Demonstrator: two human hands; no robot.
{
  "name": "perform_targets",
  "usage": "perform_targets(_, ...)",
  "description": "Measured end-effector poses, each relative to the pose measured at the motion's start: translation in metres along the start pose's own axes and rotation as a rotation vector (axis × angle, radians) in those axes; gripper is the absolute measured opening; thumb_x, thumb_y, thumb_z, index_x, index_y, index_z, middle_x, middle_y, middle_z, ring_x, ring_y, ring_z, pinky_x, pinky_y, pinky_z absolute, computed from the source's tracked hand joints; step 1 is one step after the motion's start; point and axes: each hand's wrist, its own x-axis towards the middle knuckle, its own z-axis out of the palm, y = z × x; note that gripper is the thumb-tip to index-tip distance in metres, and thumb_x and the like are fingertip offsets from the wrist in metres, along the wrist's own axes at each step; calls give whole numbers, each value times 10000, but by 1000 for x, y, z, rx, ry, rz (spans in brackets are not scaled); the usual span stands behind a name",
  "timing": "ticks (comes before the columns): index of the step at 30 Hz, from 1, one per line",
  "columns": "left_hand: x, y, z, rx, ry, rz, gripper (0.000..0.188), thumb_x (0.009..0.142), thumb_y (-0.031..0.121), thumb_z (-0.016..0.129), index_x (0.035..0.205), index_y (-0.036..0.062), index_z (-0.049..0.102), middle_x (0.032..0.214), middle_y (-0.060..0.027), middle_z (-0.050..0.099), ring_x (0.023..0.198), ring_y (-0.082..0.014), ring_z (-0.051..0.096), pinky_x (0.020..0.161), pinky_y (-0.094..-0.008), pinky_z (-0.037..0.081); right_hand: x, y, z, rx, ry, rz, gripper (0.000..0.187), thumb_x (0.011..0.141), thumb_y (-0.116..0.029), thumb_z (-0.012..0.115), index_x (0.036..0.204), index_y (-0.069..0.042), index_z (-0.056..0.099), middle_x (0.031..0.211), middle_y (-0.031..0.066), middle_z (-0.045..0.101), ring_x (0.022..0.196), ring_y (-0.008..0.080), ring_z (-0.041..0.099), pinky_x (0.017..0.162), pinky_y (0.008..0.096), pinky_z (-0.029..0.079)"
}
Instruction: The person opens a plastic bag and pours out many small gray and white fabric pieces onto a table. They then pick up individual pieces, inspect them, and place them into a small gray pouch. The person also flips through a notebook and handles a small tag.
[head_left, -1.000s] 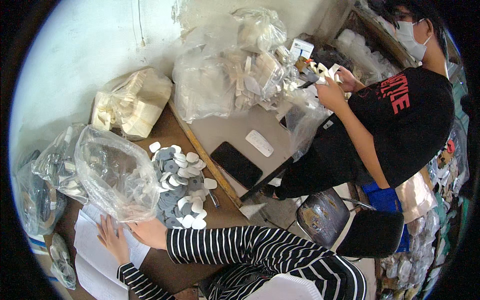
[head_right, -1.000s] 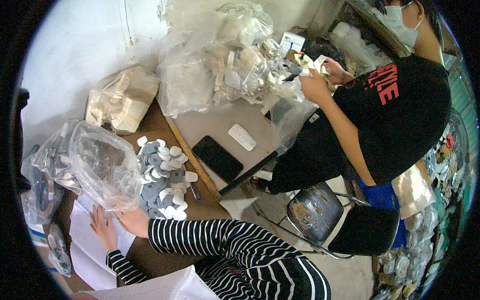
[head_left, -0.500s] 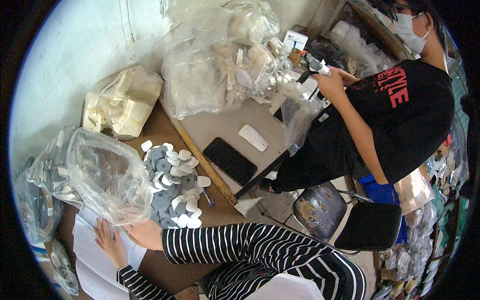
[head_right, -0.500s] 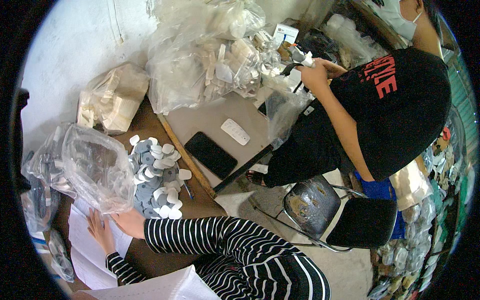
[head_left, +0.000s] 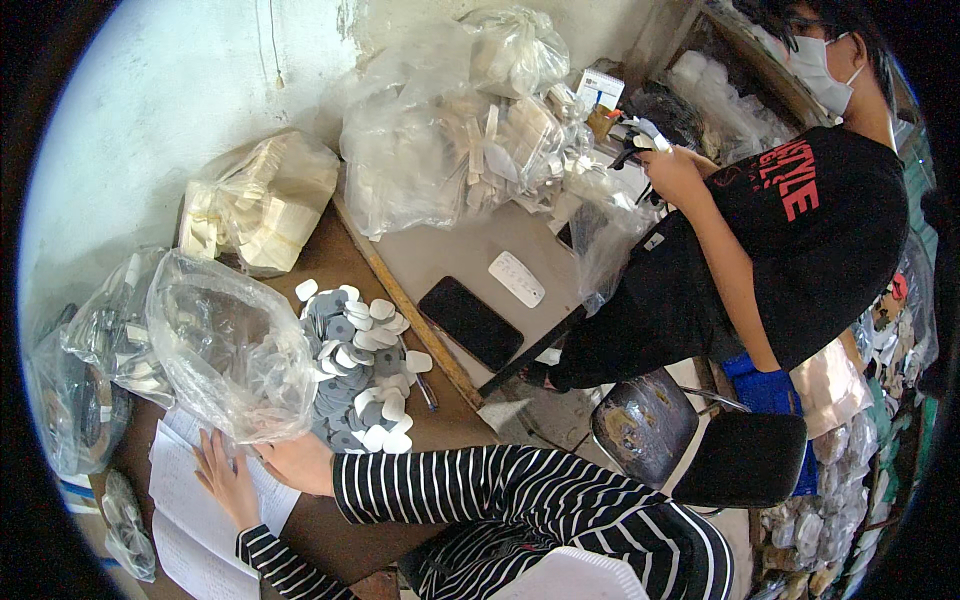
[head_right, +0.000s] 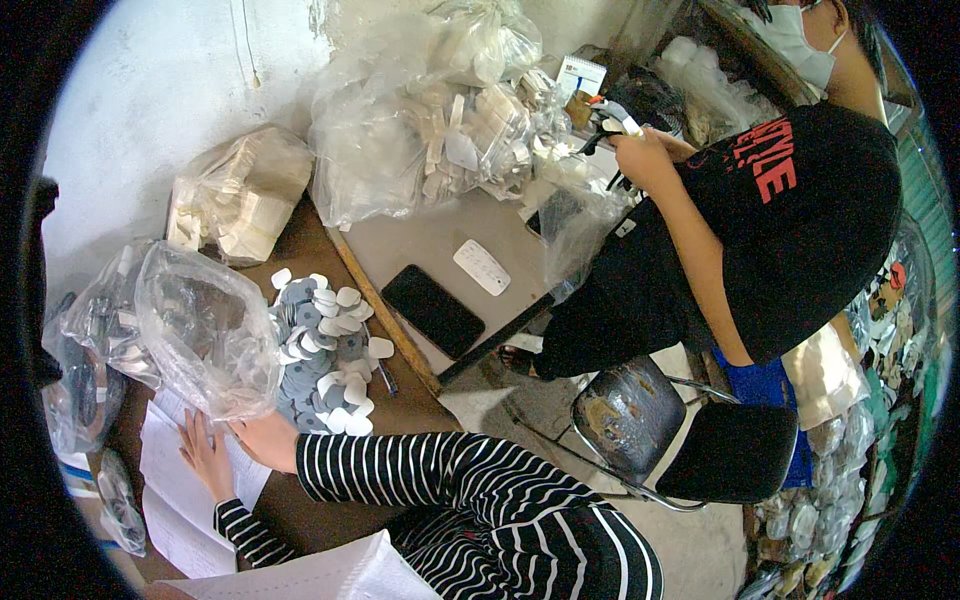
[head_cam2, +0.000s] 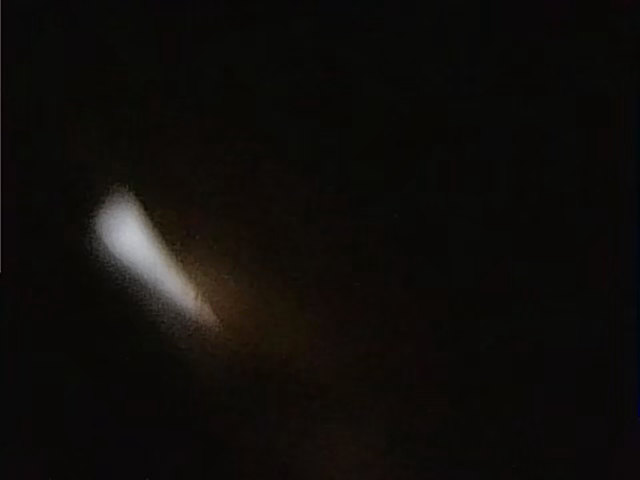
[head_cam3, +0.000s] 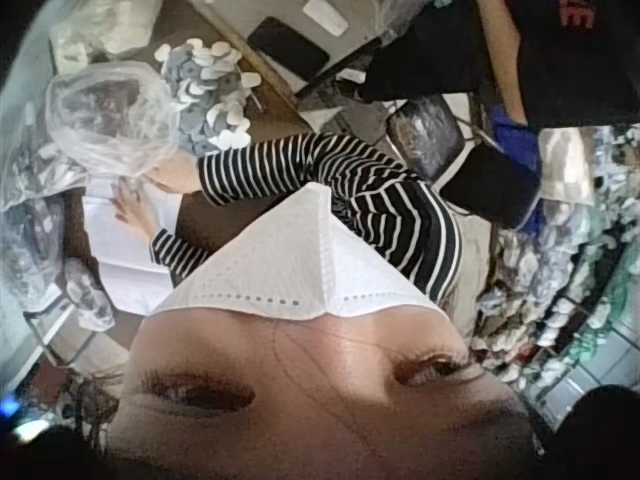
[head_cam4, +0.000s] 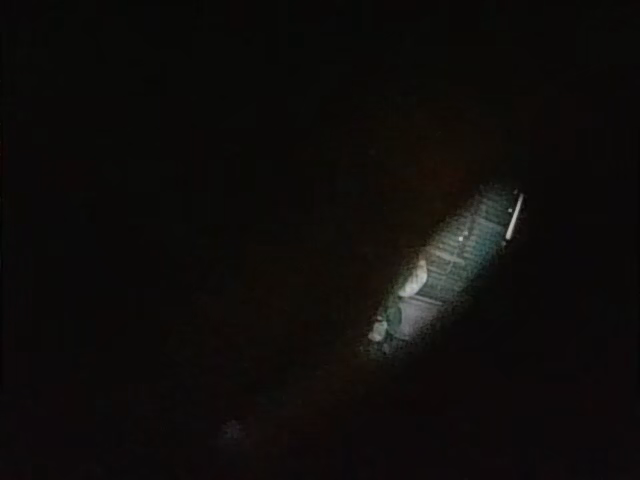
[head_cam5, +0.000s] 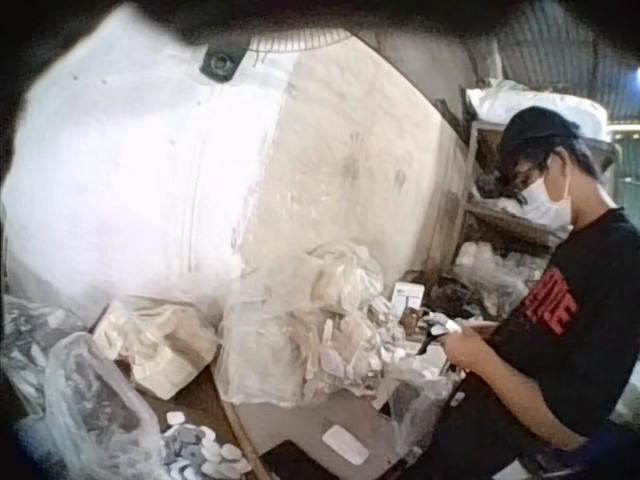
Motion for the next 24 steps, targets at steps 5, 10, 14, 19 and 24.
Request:
perform_targets(5,-1,3,-1,-33,9,14,540,971,247,536,1498,181,442,1634,-31,299,1525,-342,190,1211,-595,120,-1,3,3,28,6,9,577,822,-130,621,1359,35,486,1387,279,501,1312,435,476,1124,482,387)
perform_targets(10,-1,-1,2,-27,23,10,533,970,238,537,1494,185,446,1634,-33,299,1524,-346,192,1209,-600,125,-1,-2,-5,22,-5,-3,555,836,-121,602,1355,37,487,1385,278,507,1302,432,488,1114,482,394)
perform_targets(14,-2,2,0,-25,19,7,535,975,254,537,1498,190,443,1635,-32,297,1526,-346,187,1210,-602,124,0,0,-3,-7,-6,1,540,837,-123,603,1341,40,498,1382,277,514,1296,427,497,1112,479,397)
perform_targets(19,-1,2,-2,-14,1,2,530,989,283,520,1505,193,437,1639,-30,288,1527,-345,183,1211,-603,122,-1,-1,-3,-13,0,4,539,831,-125,610,1335,38,508,1367,269,526,1294,415,504,1107,469,409)
perform_targets(24,-1,2,-4,3,-7,-16,526,995,294,513,1505,190,438,1641,-29,282,1527,-343,184,1211,-603,123,1,-4,-4,-14,31,8,539,825,-127,617,1330,35,517,1357,262,536,1292,404,510,1102,460,419)
